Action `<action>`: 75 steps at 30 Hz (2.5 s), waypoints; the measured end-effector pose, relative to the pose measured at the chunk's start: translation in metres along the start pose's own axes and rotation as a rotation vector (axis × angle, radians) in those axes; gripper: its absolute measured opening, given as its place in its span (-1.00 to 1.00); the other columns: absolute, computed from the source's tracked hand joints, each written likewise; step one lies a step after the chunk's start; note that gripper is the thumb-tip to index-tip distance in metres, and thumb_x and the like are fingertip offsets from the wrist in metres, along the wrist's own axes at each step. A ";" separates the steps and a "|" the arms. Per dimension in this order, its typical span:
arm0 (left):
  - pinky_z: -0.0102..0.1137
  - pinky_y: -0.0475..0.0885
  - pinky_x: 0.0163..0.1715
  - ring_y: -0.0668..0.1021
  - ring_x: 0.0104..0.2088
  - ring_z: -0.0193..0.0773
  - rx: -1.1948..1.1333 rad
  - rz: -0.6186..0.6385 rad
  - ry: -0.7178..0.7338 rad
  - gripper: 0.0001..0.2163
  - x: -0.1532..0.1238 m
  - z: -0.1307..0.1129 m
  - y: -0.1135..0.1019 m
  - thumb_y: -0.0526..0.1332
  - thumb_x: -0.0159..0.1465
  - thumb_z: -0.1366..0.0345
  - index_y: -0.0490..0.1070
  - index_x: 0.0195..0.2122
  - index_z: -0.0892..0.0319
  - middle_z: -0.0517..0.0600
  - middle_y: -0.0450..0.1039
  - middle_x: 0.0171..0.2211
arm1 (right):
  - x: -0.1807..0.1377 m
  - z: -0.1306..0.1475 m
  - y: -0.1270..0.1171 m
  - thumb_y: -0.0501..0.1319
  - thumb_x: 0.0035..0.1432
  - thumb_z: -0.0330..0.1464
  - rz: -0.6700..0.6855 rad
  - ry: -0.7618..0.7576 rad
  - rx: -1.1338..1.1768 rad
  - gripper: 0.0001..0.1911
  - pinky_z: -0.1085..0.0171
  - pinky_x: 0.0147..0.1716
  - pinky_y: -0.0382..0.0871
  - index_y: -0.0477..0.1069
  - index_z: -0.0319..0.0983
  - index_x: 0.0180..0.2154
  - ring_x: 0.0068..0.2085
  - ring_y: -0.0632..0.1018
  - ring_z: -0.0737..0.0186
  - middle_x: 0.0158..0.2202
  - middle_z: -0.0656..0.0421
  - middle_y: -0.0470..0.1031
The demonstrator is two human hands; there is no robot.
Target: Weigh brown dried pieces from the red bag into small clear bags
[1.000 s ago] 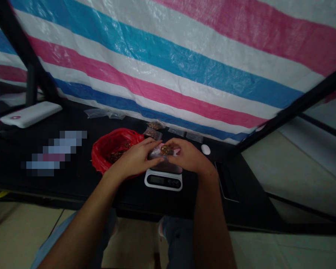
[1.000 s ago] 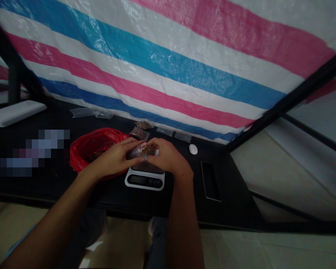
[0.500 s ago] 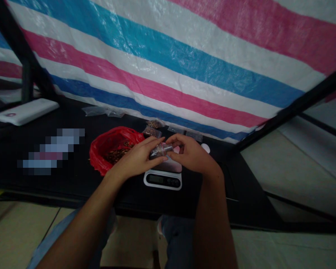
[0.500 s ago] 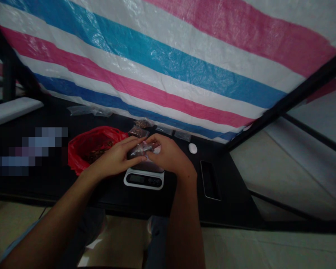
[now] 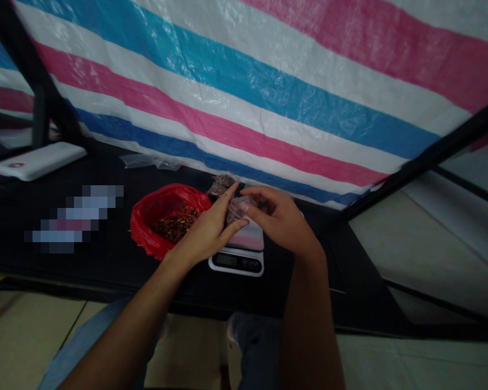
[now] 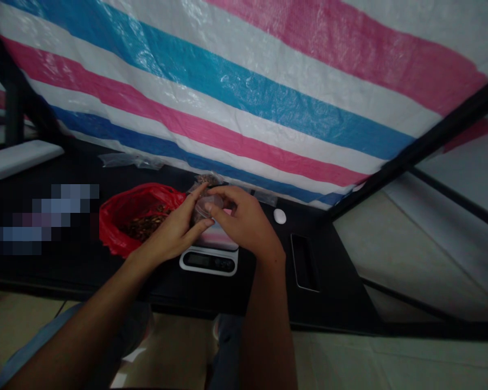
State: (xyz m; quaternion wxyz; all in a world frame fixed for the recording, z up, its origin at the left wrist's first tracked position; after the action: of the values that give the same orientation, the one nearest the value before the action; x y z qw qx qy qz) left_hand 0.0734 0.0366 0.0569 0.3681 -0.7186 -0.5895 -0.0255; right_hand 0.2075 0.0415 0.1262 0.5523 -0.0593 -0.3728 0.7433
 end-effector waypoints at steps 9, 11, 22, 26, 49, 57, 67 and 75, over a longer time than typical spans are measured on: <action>-0.03 0.30 0.36 0.32 0.40 0.13 0.001 -0.057 0.047 -0.21 0.001 0.000 -0.003 0.25 0.38 -0.01 -0.06 0.50 0.18 0.27 0.14 0.45 | -0.004 -0.005 -0.004 0.36 0.17 -0.41 0.036 -0.006 0.195 -0.72 0.22 -0.12 0.54 0.50 -0.19 -0.05 -0.02 0.61 0.15 -0.03 0.07 0.60; -0.05 0.37 0.31 0.40 0.35 0.13 -0.013 -0.084 0.038 -0.17 0.000 0.001 -0.005 0.30 0.34 -0.02 -0.06 0.50 0.20 0.28 0.23 0.41 | -0.005 -0.006 -0.005 0.37 0.15 -0.40 0.032 -0.022 0.209 -0.68 0.21 -0.12 0.55 0.50 -0.18 -0.02 0.02 0.60 0.12 0.01 0.05 0.59; -0.15 0.51 0.06 0.62 0.01 0.01 -0.048 -0.127 -0.053 -0.46 -0.001 0.010 -0.010 0.25 0.37 0.00 0.29 0.26 0.21 0.19 0.54 0.08 | -0.006 -0.015 -0.014 0.37 0.12 -0.39 -0.044 -0.025 0.265 -0.55 0.18 -0.07 0.54 0.46 -0.16 0.08 0.01 0.60 0.13 0.03 0.05 0.56; -0.11 0.48 0.10 0.58 0.08 0.03 -0.059 -0.149 -0.054 -0.38 -0.003 0.012 -0.017 0.21 0.39 0.05 0.12 0.38 0.21 0.23 0.44 0.19 | -0.005 -0.049 -0.001 0.36 0.03 -0.47 0.046 0.096 0.062 -0.64 0.15 -0.10 0.49 0.46 -0.21 -0.08 -0.09 0.58 0.15 -0.10 0.10 0.56; -0.15 0.47 0.16 0.59 0.11 0.03 -0.379 0.003 -0.080 -0.35 0.004 0.012 -0.019 0.49 0.15 0.16 0.39 0.24 0.19 0.15 0.54 0.14 | -0.001 -0.013 0.000 0.25 0.27 -0.33 0.046 -0.033 0.058 -0.86 0.27 -0.25 0.34 0.52 -0.25 -0.31 -0.29 0.52 0.26 -0.33 0.18 0.58; -0.37 0.55 -0.26 0.65 -0.30 -0.17 -0.569 -0.063 -0.219 -0.62 0.003 0.003 -0.038 0.35 0.28 -0.04 0.65 -0.17 0.22 0.03 0.67 -0.29 | 0.002 -0.009 0.002 0.28 0.25 -0.32 0.018 -0.018 0.125 -0.88 0.29 -0.31 0.32 0.51 -0.24 -0.31 -0.34 0.47 0.30 -0.34 0.19 0.55; -0.37 0.56 -0.32 0.62 -0.40 -0.22 -0.561 -0.184 -0.296 -0.64 0.004 0.010 -0.046 0.49 0.09 -0.01 0.64 -0.33 0.22 0.02 0.65 -0.38 | 0.005 -0.010 0.011 0.28 0.26 -0.31 0.022 -0.046 0.108 -0.87 0.28 -0.29 0.33 0.51 -0.23 -0.33 -0.32 0.48 0.28 -0.33 0.19 0.55; -0.39 0.54 -0.30 0.61 -0.38 -0.24 -0.547 -0.168 -0.264 -0.70 0.004 0.006 -0.045 0.46 0.14 0.07 0.63 -0.34 0.24 0.02 0.64 -0.37 | 0.006 0.001 0.016 0.27 0.26 -0.36 0.046 -0.115 0.096 -0.89 0.27 -0.25 0.35 0.51 -0.23 -0.34 -0.30 0.49 0.27 -0.34 0.19 0.53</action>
State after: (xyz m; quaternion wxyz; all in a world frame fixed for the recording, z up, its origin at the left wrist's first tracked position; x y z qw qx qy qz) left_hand 0.0334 0.0447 0.0768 0.0781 -0.7368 -0.6608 -0.1201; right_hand 0.1926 0.0447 0.1191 0.5151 0.0016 -0.3662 0.7750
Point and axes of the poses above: each hand's wrist, its own x-axis towards the middle knuckle, its own y-axis out of the palm, z = x × y, the point moved 7 cm from there along x, towards the middle knuckle
